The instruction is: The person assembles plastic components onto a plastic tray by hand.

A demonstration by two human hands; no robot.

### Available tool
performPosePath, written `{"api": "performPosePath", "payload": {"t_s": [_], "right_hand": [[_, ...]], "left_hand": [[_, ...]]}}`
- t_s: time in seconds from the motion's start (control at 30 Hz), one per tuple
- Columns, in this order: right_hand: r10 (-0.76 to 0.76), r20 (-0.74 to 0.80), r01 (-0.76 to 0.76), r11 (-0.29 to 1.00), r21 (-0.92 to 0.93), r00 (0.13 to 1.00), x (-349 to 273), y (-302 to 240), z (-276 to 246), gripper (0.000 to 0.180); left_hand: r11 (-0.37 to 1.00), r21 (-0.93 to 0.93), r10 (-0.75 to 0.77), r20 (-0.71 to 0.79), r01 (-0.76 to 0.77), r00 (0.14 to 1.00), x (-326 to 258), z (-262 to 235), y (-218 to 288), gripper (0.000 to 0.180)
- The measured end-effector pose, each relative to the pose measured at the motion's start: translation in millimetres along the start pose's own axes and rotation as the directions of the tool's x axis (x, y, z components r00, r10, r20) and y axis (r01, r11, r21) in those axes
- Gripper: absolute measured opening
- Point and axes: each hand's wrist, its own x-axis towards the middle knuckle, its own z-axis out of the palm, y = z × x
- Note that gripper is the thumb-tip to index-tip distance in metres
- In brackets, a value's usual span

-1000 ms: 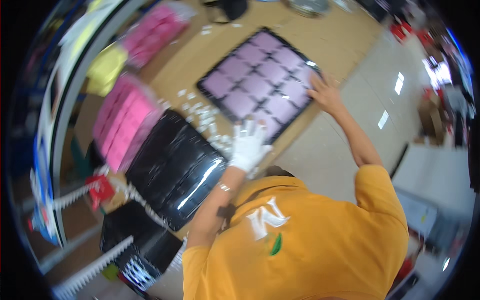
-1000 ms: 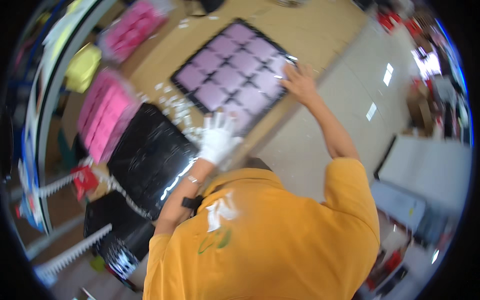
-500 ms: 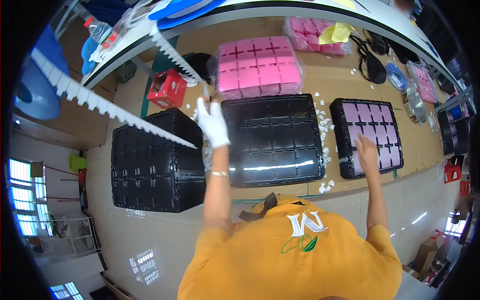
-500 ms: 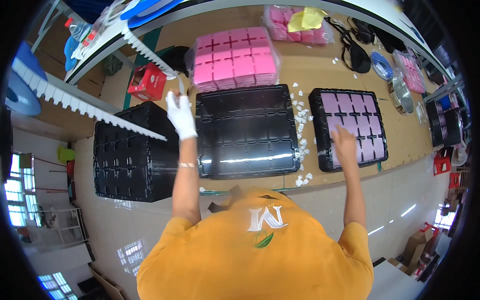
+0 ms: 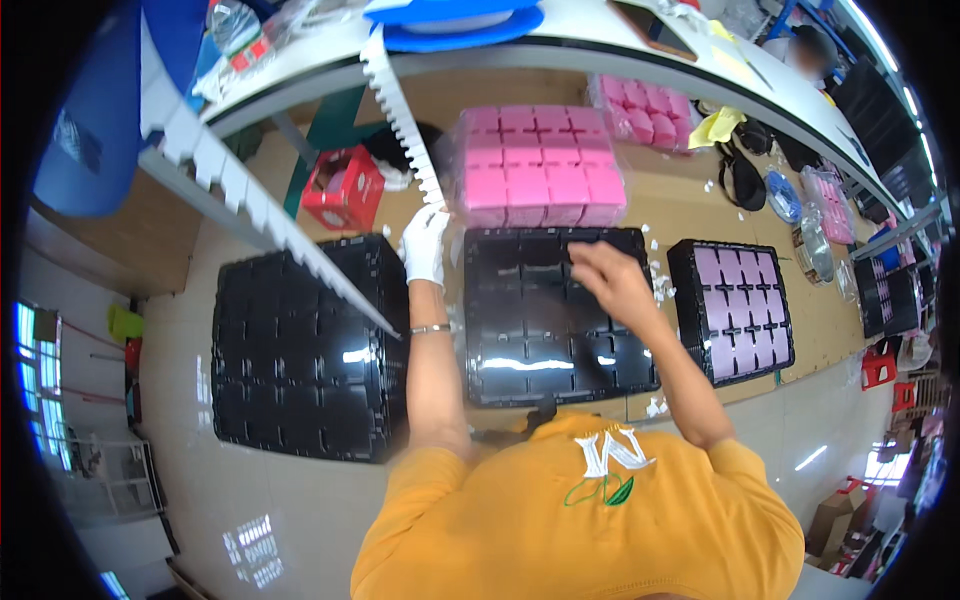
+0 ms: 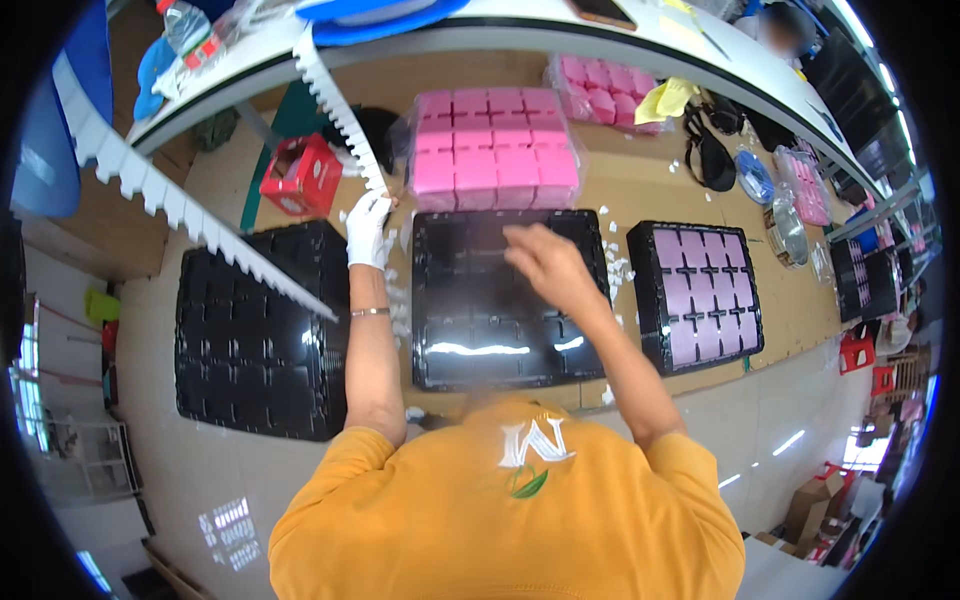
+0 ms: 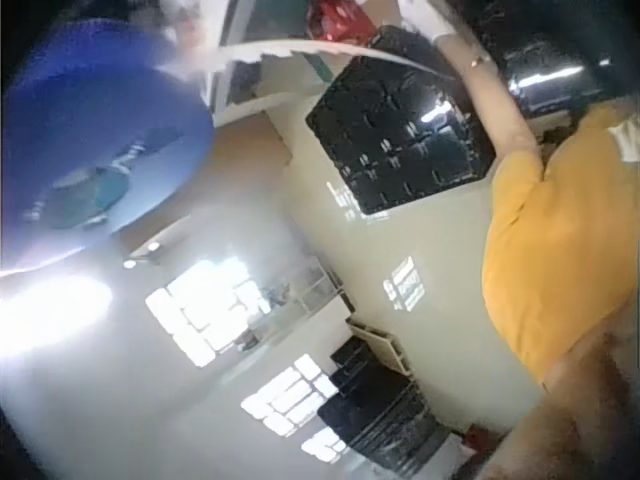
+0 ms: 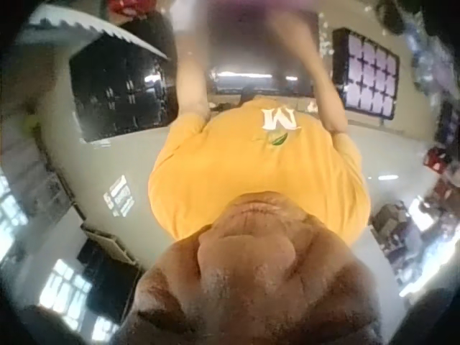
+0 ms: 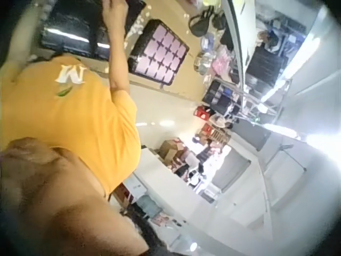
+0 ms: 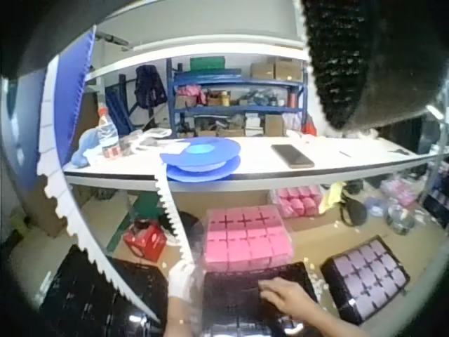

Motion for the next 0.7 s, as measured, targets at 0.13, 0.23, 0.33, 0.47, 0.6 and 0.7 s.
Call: {"api": "performPosePath", "payload": {"t_s": [0.13,0.23,0.33,0.47,0.6,0.7], "right_hand": [[0.162,0.199,-0.233,0.879,0.416,0.966,50,-16,17,0.029],[0.172,0.336,-0.347,0.741,0.575,0.926,84,-25,50,0.029],[0.035,0.556,-0.457,0.613,0.644,0.831,91,-33,77,0.03],[-0.132,0.642,-0.57,0.353,0.742,0.755,80,-47,89,0.023],[-0.055,0.596,-0.548,0.336,0.766,0.801,75,-58,88,0.015],[0.033,0.567,-0.531,0.401,0.747,0.823,80,-54,95,0.011]], "left_hand": [[0.835,-0.518,-0.169,0.078,0.185,0.982,-80,15,39,0.013],[0.665,-0.608,-0.357,0.253,0.435,0.899,-115,32,68,0.022],[0.448,-0.635,-0.265,0.578,0.629,0.772,-129,34,76,0.035],[0.517,-0.593,-0.23,0.599,0.618,0.767,-142,26,74,0.034],[0.61,-0.556,-0.293,0.504,0.565,0.812,-147,21,82,0.031],[0.709,-0.501,-0.359,0.349,0.497,0.865,-144,20,91,0.027]]}}
